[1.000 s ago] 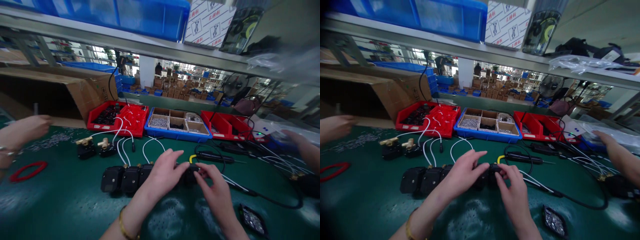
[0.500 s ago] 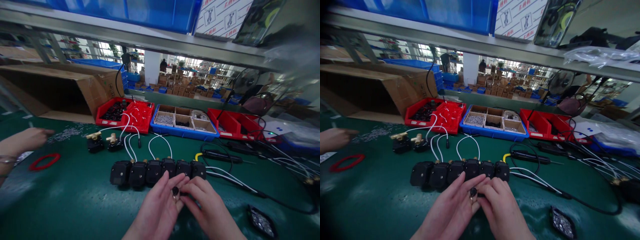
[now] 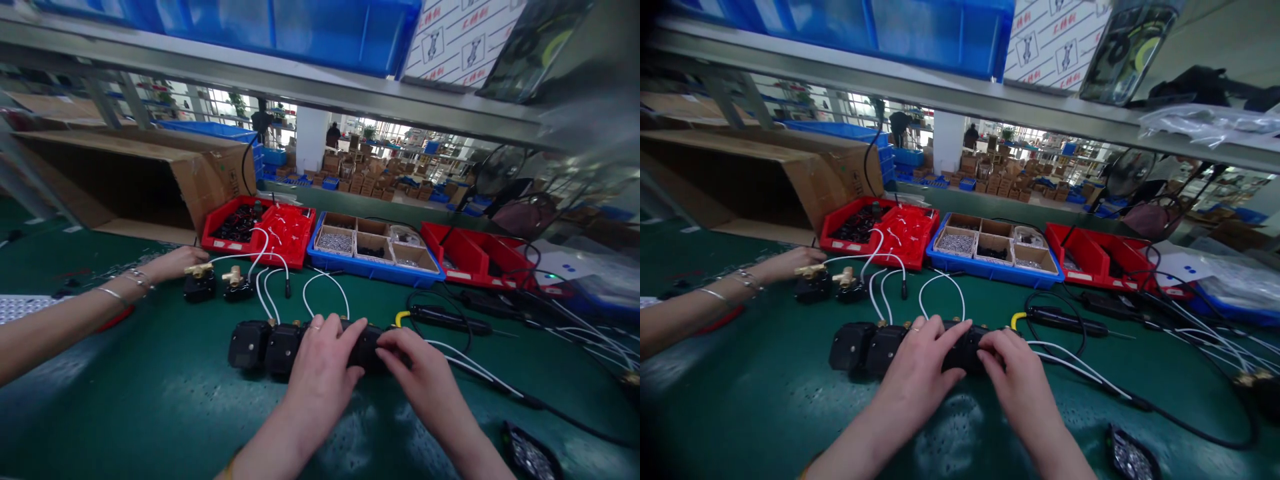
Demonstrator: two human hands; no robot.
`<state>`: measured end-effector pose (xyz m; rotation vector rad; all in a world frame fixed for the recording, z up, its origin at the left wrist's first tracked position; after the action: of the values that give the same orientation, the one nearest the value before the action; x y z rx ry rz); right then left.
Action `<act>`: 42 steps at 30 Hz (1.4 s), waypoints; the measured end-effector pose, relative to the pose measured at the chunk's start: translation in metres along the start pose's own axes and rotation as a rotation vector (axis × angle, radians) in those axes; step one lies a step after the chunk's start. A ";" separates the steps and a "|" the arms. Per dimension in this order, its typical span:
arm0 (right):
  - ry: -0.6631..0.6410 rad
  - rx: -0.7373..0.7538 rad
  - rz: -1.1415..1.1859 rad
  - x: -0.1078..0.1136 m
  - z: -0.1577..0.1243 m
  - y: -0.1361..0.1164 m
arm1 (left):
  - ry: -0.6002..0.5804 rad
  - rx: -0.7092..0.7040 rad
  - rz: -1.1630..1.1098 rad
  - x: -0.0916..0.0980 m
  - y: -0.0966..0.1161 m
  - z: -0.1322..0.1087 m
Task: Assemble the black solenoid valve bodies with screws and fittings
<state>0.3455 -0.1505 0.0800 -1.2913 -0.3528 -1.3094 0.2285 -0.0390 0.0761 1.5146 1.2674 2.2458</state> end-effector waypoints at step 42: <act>0.326 0.342 -0.605 -0.041 -0.012 -0.029 | -0.034 -0.188 0.221 -0.019 0.003 0.021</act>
<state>0.3033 -0.1325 0.0570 -0.6813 -0.7364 -1.8378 0.2559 -0.0398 0.0681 1.6840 0.8878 2.3802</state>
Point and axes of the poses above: each hand's wrist, its own z-axis towards the middle knuckle, its own x-axis out of the back of the hand, y = z × x, the point moved 7 cm from there along z, towards the middle knuckle, and after that the axes turned 9 degrees about -z, right-handed, at the moved point
